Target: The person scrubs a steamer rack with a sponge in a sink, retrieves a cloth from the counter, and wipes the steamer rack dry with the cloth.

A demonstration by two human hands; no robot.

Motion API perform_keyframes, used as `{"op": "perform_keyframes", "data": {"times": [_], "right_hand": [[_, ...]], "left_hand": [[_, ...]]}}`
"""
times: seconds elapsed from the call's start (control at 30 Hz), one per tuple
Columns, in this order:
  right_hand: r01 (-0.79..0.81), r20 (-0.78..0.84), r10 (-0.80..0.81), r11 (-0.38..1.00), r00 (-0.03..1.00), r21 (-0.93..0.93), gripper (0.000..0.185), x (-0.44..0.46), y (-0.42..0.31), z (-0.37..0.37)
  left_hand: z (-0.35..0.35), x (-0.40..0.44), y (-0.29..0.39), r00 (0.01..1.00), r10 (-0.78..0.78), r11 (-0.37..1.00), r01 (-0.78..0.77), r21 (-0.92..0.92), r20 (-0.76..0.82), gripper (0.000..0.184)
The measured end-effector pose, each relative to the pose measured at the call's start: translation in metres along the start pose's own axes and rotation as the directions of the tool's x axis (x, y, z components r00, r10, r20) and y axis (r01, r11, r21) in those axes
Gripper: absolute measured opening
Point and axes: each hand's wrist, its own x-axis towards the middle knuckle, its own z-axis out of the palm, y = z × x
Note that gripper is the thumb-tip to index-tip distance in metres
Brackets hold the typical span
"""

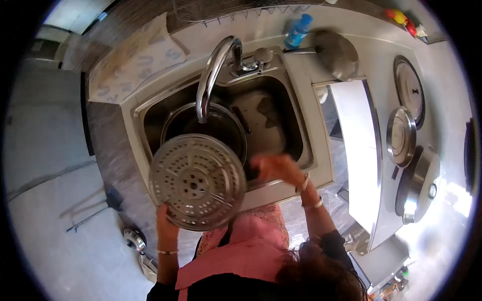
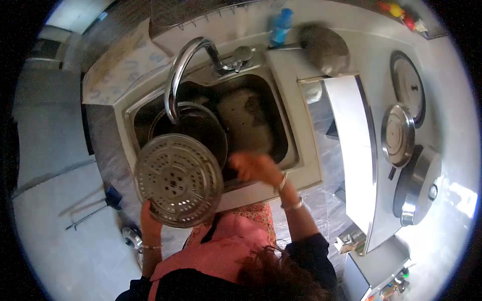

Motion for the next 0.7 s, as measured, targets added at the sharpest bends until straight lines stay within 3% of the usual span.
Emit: {"op": "perform_keyframes", "data": {"times": [0.03,0.1,0.13,0.17,0.2,0.23,0.3,0.37,0.43,0.47,0.5,0.53,0.57,0.67,0.7], "right_hand": [[0.024,0.060,-0.013,0.982,0.998,-0.186,0.032,0.027,0.022,-0.002],[-0.014,-0.314,-0.131,0.907,0.940,-0.420,0.030,0.086,0.079,0.010],[-0.029,-0.309,-0.163,0.845,0.937,-0.534,0.032,0.111,0.099,0.017],[-0.033,-0.298,-0.207,0.770,0.932,-0.637,0.034,0.132,0.114,0.025],[0.000,-0.262,-0.314,0.642,0.913,-0.767,0.032,0.140,0.135,0.037],[0.019,-0.215,-0.412,0.494,0.885,-0.870,0.030,0.146,0.156,0.047],[0.003,-0.154,-0.313,0.447,0.937,-0.894,0.030,0.160,0.165,0.062],[-0.112,-0.056,0.109,0.632,0.993,-0.767,0.030,0.164,0.172,0.069],[0.140,0.175,0.029,0.480,0.984,-0.866,0.025,0.159,0.216,0.074],[0.265,0.286,-0.003,0.390,0.958,-0.882,0.023,0.152,0.205,0.068],[0.035,0.085,0.046,0.657,0.995,-0.753,0.022,0.132,0.194,0.054],[-0.140,-0.129,0.095,0.901,0.987,-0.410,0.022,0.106,0.143,0.032],[-0.161,-0.328,0.137,0.986,0.935,-0.046,0.023,0.079,0.083,0.007],[-0.019,-0.312,0.033,0.999,0.949,0.049,0.023,0.031,-0.028,-0.003],[0.106,-0.288,-0.091,0.994,0.953,0.036,0.023,0.025,-0.047,0.013]], "left_hand": [[0.009,-0.006,0.009,0.996,0.050,0.998,-0.053,-0.042,-0.080,0.038],[0.020,-0.001,0.022,0.979,0.110,0.993,-0.117,-0.027,-0.171,0.036],[0.020,0.002,0.026,0.964,0.147,0.988,-0.155,-0.016,-0.220,0.035],[0.011,0.006,0.027,0.966,0.200,0.979,-0.191,0.069,-0.163,0.034],[0.003,0.009,0.027,0.962,0.252,0.961,-0.235,0.149,-0.105,0.034],[0.011,0.014,0.028,0.949,0.255,0.966,-0.240,0.096,-0.185,0.034],[0.027,0.022,0.029,0.925,0.273,0.961,-0.274,0.035,-0.264,0.033],[0.040,0.025,0.027,0.916,0.295,0.954,-0.299,0.028,-0.272,0.032],[0.034,0.029,0.022,0.915,0.274,0.956,-0.293,-0.018,-0.296,0.033],[0.030,0.036,0.019,0.917,0.266,0.955,-0.293,-0.050,-0.298,0.033],[0.024,0.042,0.019,0.922,0.246,0.956,-0.282,-0.083,-0.298,0.033],[0.021,0.045,0.015,0.935,0.226,0.956,-0.267,-0.124,-0.272,0.033],[0.018,0.048,0.010,0.947,0.209,0.953,-0.253,-0.166,-0.244,0.032],[0.018,0.055,0.011,0.946,0.206,0.961,-0.244,-0.131,-0.248,0.032],[0.019,0.057,0.011,0.950,0.194,0.968,-0.226,-0.110,-0.245,0.032]]}}
